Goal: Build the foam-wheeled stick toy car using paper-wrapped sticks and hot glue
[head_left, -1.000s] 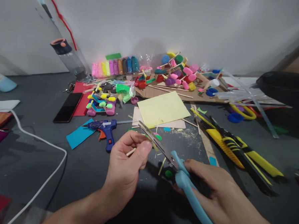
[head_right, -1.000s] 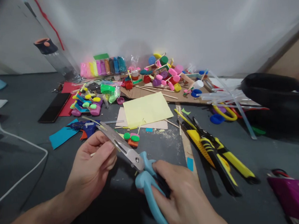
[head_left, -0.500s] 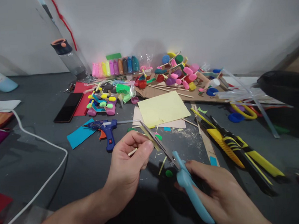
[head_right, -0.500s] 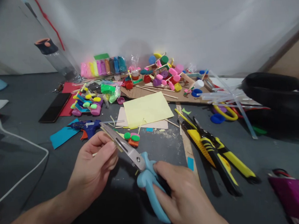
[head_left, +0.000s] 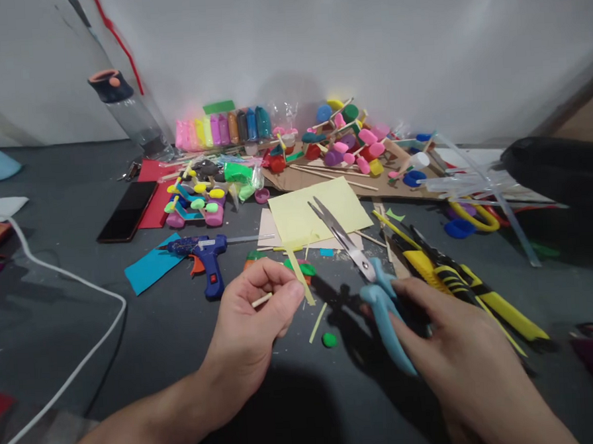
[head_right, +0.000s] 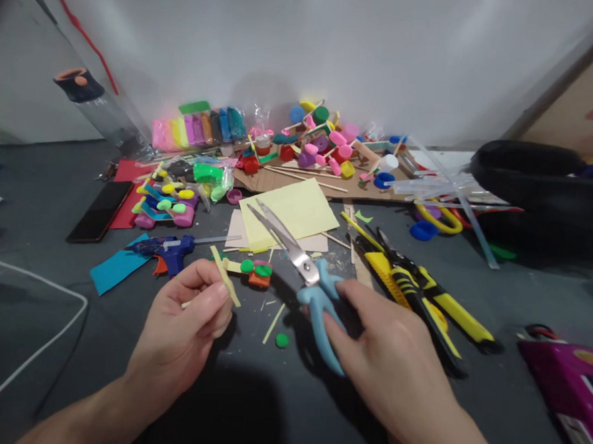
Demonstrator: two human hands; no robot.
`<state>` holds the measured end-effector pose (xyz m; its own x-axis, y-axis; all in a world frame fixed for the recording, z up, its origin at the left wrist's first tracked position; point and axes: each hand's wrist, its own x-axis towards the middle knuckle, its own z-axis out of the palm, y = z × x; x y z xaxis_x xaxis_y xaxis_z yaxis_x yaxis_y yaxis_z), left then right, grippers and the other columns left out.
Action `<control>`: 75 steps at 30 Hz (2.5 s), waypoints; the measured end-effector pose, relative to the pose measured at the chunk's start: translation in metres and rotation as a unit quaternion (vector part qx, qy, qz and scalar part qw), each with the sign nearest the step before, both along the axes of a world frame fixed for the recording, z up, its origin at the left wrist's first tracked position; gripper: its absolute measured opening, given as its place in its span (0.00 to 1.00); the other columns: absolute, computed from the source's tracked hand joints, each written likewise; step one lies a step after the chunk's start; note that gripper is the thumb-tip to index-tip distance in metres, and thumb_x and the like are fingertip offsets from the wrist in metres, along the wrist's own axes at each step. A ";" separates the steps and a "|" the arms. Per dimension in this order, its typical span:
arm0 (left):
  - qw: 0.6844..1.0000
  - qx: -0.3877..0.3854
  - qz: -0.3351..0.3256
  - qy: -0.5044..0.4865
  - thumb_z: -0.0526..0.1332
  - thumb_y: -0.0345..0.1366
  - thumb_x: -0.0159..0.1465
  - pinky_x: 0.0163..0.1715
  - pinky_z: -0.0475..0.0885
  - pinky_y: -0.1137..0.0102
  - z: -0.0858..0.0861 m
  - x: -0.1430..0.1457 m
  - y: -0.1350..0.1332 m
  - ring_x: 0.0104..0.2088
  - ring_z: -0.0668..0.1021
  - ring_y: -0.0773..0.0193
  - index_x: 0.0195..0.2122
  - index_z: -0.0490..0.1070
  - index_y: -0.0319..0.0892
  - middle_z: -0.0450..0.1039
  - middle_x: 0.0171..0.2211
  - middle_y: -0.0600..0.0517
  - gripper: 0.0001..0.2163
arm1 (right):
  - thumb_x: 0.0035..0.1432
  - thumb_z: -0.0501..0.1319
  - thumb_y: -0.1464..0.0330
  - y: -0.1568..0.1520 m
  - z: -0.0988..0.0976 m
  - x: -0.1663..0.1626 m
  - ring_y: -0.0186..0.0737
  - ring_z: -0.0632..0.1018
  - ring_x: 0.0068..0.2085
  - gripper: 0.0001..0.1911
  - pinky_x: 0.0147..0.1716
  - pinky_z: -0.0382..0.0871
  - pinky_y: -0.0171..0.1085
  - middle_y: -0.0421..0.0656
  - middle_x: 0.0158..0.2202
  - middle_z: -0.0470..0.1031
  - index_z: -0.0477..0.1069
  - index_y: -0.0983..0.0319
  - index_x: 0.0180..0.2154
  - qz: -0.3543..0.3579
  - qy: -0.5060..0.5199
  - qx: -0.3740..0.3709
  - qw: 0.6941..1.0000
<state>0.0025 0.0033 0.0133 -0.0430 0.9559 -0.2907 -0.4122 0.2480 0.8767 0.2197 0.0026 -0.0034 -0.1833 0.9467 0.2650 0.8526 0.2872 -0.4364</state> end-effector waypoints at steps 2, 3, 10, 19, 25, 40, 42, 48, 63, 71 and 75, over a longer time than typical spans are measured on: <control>0.999 -0.013 -0.031 0.015 0.70 0.33 0.55 0.17 0.54 0.79 0.000 0.000 -0.001 0.18 0.58 0.76 0.25 0.71 0.40 0.59 0.18 0.61 0.09 | 0.66 0.56 0.58 0.004 -0.005 0.006 0.46 0.78 0.21 0.17 0.22 0.62 0.39 0.45 0.23 0.79 0.74 0.61 0.33 -0.040 -0.090 0.043 0.994; 0.998 -0.020 -0.048 0.021 0.69 0.33 0.56 0.18 0.54 0.79 0.000 0.000 -0.001 0.18 0.57 0.76 0.25 0.71 0.40 0.59 0.18 0.61 0.08 | 0.67 0.55 0.58 0.005 -0.007 0.009 0.47 0.78 0.21 0.16 0.22 0.60 0.39 0.45 0.23 0.78 0.74 0.61 0.33 -0.055 -0.129 0.047 0.989; 0.985 -0.041 -0.162 0.049 0.65 0.30 0.59 0.18 0.48 0.78 -0.004 0.000 -0.007 0.19 0.52 0.75 0.25 0.72 0.42 0.54 0.18 0.61 0.06 | 0.66 0.57 0.60 0.007 -0.014 0.004 0.45 0.77 0.27 0.13 0.25 0.52 0.38 0.44 0.26 0.75 0.70 0.60 0.32 -0.087 -0.282 -0.025 0.955; 0.964 -0.060 -0.253 0.053 0.63 0.31 0.61 0.17 0.46 0.77 -0.009 0.001 -0.008 0.19 0.50 0.74 0.27 0.71 0.42 0.53 0.19 0.62 0.05 | 0.68 0.60 0.63 0.000 0.002 -0.005 0.46 0.79 0.37 0.11 0.36 0.69 0.40 0.47 0.35 0.79 0.76 0.63 0.39 -0.004 -0.039 -0.007 0.999; 0.938 -0.045 -0.334 0.086 0.64 0.37 0.63 0.23 0.56 0.76 -0.004 0.006 -0.012 0.24 0.60 0.71 0.27 0.69 0.40 0.61 0.23 0.58 0.09 | 0.63 0.67 0.68 -0.008 0.022 -0.027 0.33 0.77 0.29 0.04 0.29 0.71 0.31 0.37 0.29 0.78 0.78 0.60 0.34 0.124 0.358 -0.212 0.901; 0.956 -0.168 -0.214 -0.113 0.62 0.20 0.58 0.30 0.73 0.79 -0.008 0.000 0.001 0.40 0.80 0.67 0.41 0.76 0.39 0.76 0.44 0.50 0.12 | 0.63 0.67 0.73 -0.006 -0.001 -0.021 0.27 0.76 0.22 0.05 0.23 0.71 0.27 0.34 0.28 0.75 0.79 0.57 0.35 -0.025 0.535 -0.149 0.831; 0.953 -0.164 -0.218 -0.132 0.61 0.18 0.57 0.32 0.75 0.79 -0.011 0.001 -0.001 0.40 0.80 0.68 0.41 0.77 0.38 0.77 0.44 0.49 0.14 | 0.63 0.66 0.74 -0.006 -0.001 -0.022 0.26 0.74 0.21 0.06 0.21 0.68 0.28 0.34 0.28 0.73 0.79 0.57 0.35 -0.022 0.516 -0.147 0.844; 0.950 -0.112 -0.221 -0.189 0.62 0.19 0.58 0.48 0.78 0.74 -0.016 0.005 -0.003 0.45 0.81 0.66 0.40 0.79 0.39 0.79 0.43 0.49 0.13 | 0.63 0.64 0.74 -0.010 0.002 -0.030 0.27 0.73 0.21 0.06 0.19 0.68 0.29 0.34 0.27 0.73 0.77 0.59 0.35 -0.002 0.441 -0.116 0.890; 0.921 -0.083 -0.269 -0.269 0.64 0.22 0.54 0.58 0.72 0.72 -0.017 0.004 -0.005 0.59 0.77 0.58 0.51 0.77 0.41 0.77 0.55 0.47 0.22 | 0.67 0.60 0.77 -0.024 -0.005 -0.033 0.32 0.82 0.40 0.05 0.44 0.75 0.31 0.42 0.37 0.82 0.73 0.62 0.41 0.153 0.189 0.055 0.968; 0.919 -0.103 -0.247 -0.291 0.64 0.23 0.54 0.55 0.73 0.73 -0.015 0.006 -0.005 0.57 0.77 0.60 0.50 0.77 0.39 0.77 0.56 0.47 0.21 | 0.68 0.60 0.75 -0.024 -0.009 -0.034 0.33 0.82 0.39 0.05 0.39 0.72 0.32 0.42 0.37 0.82 0.73 0.62 0.40 0.135 0.143 0.074 0.978; 0.919 -0.112 -0.232 -0.298 0.61 0.20 0.57 0.54 0.74 0.75 -0.015 0.007 -0.005 0.55 0.79 0.63 0.50 0.77 0.38 0.79 0.53 0.46 0.20 | 0.67 0.61 0.76 -0.024 -0.013 -0.033 0.37 0.82 0.40 0.05 0.40 0.73 0.34 0.44 0.38 0.82 0.74 0.62 0.40 0.143 0.123 0.077 0.979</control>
<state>0.0095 -0.0020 -0.0015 0.5850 0.7447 -0.3213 -0.6069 0.6647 0.4356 0.1870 -0.0209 -0.0160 -0.3481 0.8112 0.4698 0.6025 0.5776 -0.5508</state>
